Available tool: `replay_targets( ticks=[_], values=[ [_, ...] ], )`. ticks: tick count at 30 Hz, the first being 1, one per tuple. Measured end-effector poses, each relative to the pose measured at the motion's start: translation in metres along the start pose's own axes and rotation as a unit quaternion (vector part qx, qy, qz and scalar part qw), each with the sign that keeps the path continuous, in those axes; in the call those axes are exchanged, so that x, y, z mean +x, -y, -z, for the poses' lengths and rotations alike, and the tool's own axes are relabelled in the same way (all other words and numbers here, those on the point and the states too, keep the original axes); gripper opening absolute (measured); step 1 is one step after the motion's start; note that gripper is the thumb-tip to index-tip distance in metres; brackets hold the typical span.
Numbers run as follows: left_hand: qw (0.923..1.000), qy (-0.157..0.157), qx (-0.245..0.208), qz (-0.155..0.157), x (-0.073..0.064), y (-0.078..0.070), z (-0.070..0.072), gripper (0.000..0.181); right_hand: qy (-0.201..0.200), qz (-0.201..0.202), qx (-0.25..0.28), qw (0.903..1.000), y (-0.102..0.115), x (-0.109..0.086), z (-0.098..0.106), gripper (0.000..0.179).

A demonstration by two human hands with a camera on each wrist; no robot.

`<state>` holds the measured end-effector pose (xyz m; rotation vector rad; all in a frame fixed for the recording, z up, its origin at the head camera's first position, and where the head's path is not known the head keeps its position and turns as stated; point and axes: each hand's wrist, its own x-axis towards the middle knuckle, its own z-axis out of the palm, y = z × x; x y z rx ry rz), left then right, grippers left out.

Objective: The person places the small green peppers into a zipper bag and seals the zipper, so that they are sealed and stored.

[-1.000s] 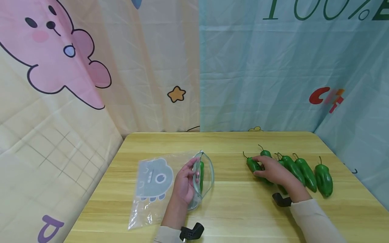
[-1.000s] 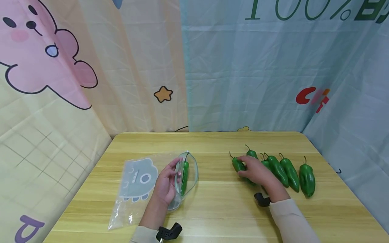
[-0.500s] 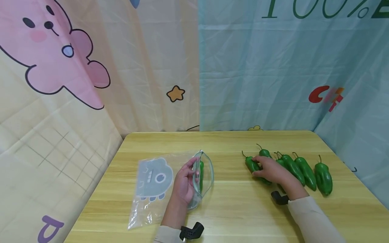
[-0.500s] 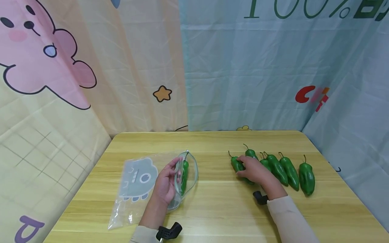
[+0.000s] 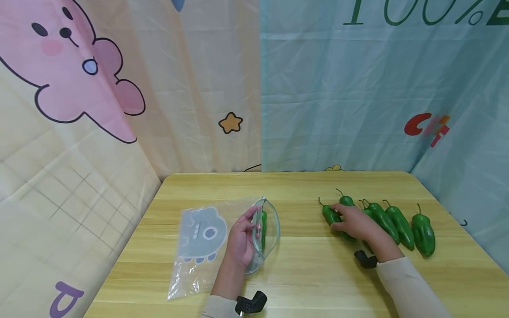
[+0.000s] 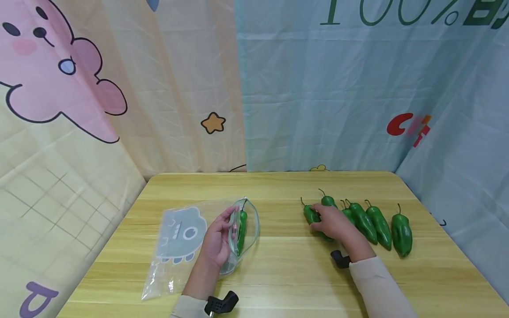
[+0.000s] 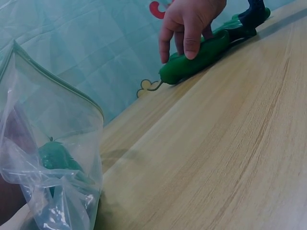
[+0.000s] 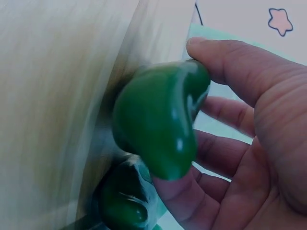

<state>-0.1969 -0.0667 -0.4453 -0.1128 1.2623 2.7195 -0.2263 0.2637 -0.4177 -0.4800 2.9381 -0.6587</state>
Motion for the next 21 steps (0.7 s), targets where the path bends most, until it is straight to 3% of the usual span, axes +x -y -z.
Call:
replay_targets(
  ticks=[13,21],
  values=[
    [1.0,-0.002,-0.002,0.003,0.001,0.003,0.0,0.048,0.0,-0.011,0.062,0.998,-0.012,-0.006,-0.001,0.058],
    [1.0,-0.002,-0.001,0.001,0.002,0.002,0.002,0.049,-0.01,-0.005,0.144,0.9895,-0.011,0.001,-0.005,0.058]
  ],
)
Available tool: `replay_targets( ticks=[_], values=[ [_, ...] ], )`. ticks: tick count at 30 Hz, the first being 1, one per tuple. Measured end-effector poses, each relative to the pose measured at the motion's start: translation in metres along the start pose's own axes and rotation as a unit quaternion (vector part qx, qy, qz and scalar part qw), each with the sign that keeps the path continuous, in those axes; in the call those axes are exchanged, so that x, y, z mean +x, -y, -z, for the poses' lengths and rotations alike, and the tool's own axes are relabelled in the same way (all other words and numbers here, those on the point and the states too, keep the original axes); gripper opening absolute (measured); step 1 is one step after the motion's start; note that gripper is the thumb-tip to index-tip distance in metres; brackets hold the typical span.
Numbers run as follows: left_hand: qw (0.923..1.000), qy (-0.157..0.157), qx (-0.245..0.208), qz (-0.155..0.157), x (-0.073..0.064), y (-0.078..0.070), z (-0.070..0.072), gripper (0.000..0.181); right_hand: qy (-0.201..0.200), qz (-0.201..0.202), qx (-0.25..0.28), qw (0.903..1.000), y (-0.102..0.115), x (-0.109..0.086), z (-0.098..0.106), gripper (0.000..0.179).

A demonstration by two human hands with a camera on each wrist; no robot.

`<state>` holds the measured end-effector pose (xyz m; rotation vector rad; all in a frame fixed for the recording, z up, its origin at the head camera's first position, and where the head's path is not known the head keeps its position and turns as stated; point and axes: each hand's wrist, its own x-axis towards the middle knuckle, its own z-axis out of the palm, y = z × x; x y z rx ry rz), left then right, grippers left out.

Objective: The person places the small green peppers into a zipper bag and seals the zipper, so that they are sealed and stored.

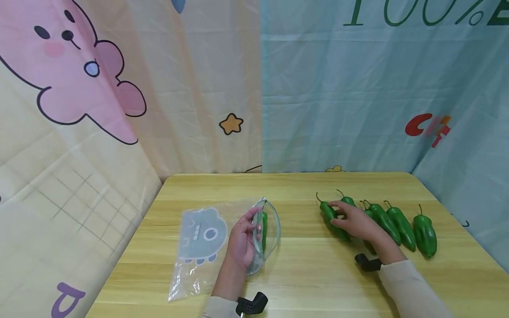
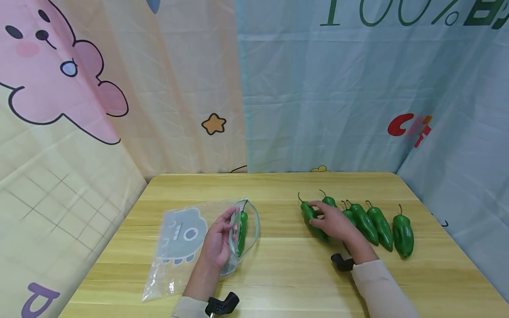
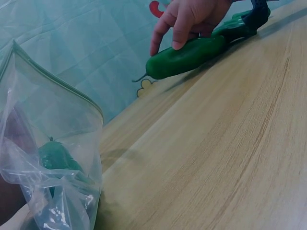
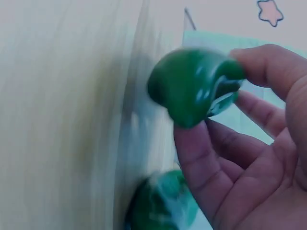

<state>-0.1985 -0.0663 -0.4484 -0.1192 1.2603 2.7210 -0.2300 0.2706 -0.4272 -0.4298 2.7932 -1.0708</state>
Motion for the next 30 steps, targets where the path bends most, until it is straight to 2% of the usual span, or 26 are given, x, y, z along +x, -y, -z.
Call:
replay_targets(
  ticks=[7,10,15,24,30],
  values=[
    [1.0,-0.002,0.004,-0.002,0.0,0.0,0.0,0.048,-0.003,0.006,0.11,0.9939,0.004,0.009,-0.006,0.059],
    [1.0,-0.004,0.004,-0.001,0.0,0.0,0.0,0.048,-0.005,0.015,0.136,0.9906,0.006,0.011,-0.009,0.06],
    [1.0,-0.004,0.007,0.0,0.0,0.0,0.0,0.049,-0.005,0.001,0.18,0.9836,0.009,0.013,-0.015,0.06],
    [1.0,-0.004,0.006,0.003,0.0,0.0,0.0,0.049,-0.004,0.002,0.196,0.9806,0.01,0.018,-0.026,0.054],
    [1.0,-0.002,0.007,0.004,0.0,-0.001,0.0,0.049,0.001,0.01,0.205,0.9788,0.021,0.019,-0.032,0.049]
  ],
)
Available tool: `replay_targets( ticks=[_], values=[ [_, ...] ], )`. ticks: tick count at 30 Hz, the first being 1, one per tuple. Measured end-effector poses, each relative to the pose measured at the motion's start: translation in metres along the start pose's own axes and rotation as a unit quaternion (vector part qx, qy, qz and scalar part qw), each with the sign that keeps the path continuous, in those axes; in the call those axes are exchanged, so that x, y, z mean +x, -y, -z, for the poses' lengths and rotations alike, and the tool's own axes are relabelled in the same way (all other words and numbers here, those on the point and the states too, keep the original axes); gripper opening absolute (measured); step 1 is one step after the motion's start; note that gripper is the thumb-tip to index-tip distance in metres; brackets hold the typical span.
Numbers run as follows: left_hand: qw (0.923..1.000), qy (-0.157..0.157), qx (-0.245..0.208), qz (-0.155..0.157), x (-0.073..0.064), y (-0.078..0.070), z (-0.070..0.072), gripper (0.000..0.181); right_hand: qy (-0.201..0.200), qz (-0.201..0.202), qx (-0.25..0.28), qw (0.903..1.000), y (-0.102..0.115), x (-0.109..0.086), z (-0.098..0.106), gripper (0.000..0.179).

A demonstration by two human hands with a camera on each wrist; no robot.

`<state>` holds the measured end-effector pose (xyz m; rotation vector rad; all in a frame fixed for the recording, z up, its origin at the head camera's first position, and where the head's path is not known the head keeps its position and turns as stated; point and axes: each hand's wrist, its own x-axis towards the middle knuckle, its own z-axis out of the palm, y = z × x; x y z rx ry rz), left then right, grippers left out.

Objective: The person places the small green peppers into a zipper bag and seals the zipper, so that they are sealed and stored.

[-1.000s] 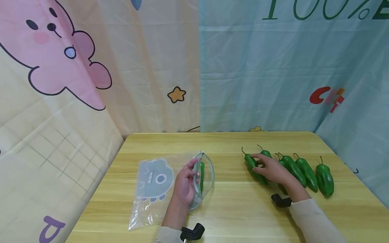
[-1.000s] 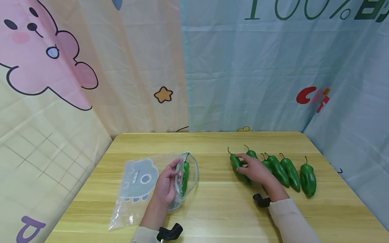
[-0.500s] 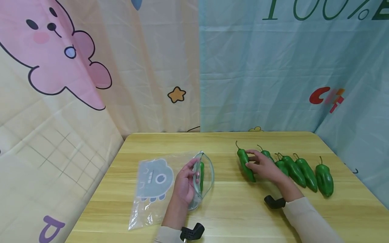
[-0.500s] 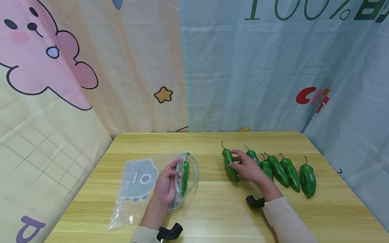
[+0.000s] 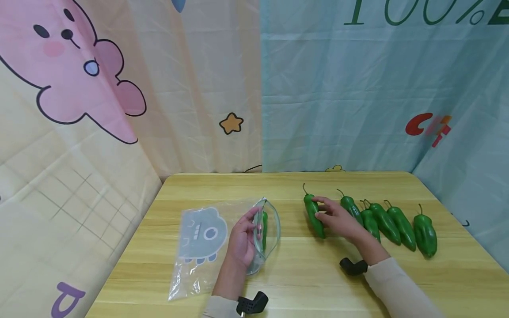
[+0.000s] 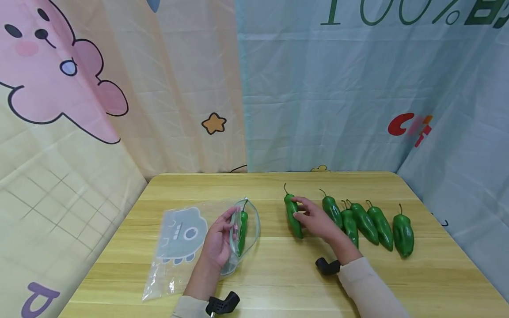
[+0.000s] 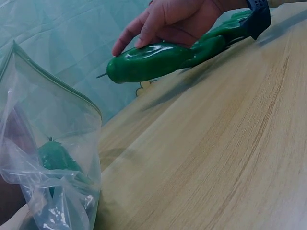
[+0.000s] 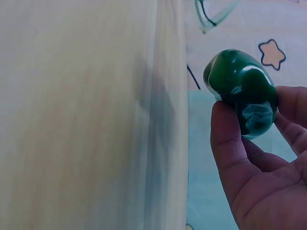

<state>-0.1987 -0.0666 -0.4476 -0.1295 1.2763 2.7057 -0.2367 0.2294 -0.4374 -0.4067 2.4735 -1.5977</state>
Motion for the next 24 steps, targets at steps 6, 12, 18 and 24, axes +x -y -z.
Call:
replay_targets(
  ticks=[6,12,18,24],
  values=[
    [1.0,0.0,0.001,-0.002,0.0,0.0,0.0,0.05,0.007,0.007,0.012,0.9999,0.012,0.001,-0.013,0.049],
    [1.0,0.001,0.001,-0.001,0.0,0.0,0.0,0.05,0.006,0.007,0.028,0.9996,0.02,0.005,-0.024,0.048],
    [1.0,-0.003,0.001,-0.002,-0.001,0.0,-0.001,0.049,0.01,0.014,0.051,0.9985,0.027,0.009,-0.033,0.049],
    [1.0,-0.003,0.002,-0.005,-0.001,0.0,-0.002,0.05,0.004,0.018,0.089,0.9958,0.036,0.016,-0.044,0.049]
  ],
)
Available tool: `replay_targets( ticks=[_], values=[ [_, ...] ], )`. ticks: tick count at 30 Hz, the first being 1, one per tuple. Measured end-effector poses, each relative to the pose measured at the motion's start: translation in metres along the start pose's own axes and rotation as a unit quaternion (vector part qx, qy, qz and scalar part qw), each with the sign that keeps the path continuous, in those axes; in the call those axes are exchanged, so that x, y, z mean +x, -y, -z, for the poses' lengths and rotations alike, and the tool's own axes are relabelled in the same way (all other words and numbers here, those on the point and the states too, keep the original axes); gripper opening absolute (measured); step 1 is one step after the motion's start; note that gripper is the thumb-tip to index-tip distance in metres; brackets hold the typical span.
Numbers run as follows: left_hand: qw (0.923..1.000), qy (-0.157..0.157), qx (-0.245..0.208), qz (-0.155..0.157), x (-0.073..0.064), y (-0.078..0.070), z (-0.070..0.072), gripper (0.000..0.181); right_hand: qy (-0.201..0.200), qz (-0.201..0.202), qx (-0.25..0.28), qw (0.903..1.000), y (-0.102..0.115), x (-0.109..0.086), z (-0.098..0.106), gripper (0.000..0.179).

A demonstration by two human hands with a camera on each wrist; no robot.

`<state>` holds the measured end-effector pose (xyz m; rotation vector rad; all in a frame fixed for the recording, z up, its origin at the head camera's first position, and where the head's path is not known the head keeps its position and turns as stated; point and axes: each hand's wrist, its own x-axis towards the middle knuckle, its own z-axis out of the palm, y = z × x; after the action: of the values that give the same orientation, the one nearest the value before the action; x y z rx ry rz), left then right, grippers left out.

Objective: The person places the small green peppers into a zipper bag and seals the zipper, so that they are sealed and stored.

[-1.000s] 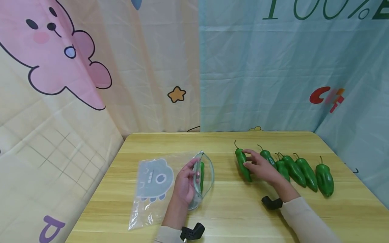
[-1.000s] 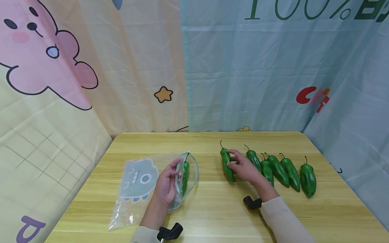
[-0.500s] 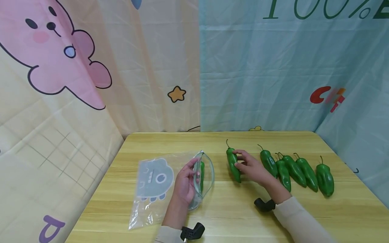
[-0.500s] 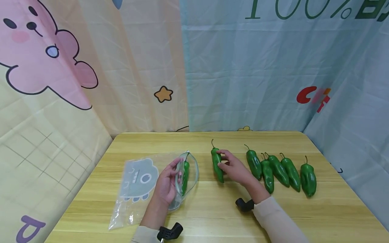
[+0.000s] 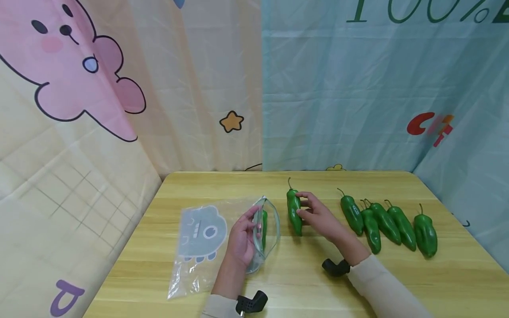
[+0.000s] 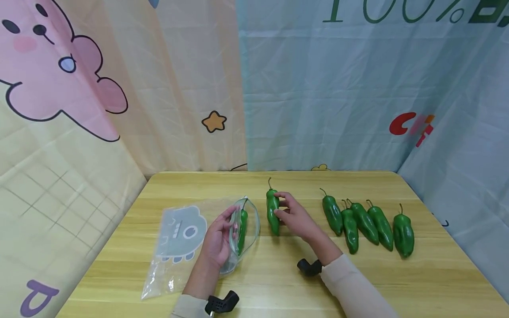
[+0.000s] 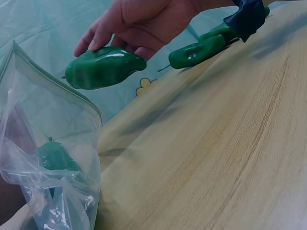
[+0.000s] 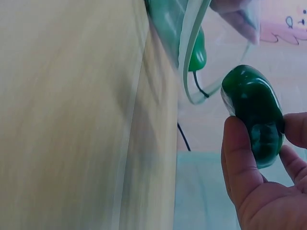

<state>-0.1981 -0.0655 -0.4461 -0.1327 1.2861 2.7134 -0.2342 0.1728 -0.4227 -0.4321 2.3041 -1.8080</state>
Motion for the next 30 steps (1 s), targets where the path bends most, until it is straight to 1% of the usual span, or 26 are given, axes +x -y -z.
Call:
replay_targets(
  ticks=[8,12,18,24,26,30],
  values=[
    [0.9999,-0.003,0.01,0.003,0.0,0.001,0.001,0.052,-0.008,0.009,0.029,0.9995,0.005,0.007,-0.021,0.049],
    [0.9999,-0.001,0.013,0.005,0.0,0.001,0.001,0.052,-0.007,0.004,0.035,0.9993,0.007,0.009,-0.034,0.049],
    [0.9998,0.002,0.016,0.007,0.0,0.0,0.0,0.051,0.001,-0.002,0.031,0.9995,0.008,0.01,-0.05,0.05],
    [0.9999,0.003,0.009,0.007,-0.001,0.0,-0.001,0.05,-0.018,-0.003,0.039,0.9991,0.006,0.012,-0.062,0.048],
    [0.9999,0.004,0.007,0.006,-0.001,0.0,-0.002,0.05,-0.023,-0.006,0.036,0.9991,0.006,0.012,-0.065,0.048],
    [1.0,0.005,0.007,0.002,0.0,0.001,-0.002,0.05,-0.017,-0.014,0.006,0.9997,0.003,0.011,-0.069,0.047]
  ],
)
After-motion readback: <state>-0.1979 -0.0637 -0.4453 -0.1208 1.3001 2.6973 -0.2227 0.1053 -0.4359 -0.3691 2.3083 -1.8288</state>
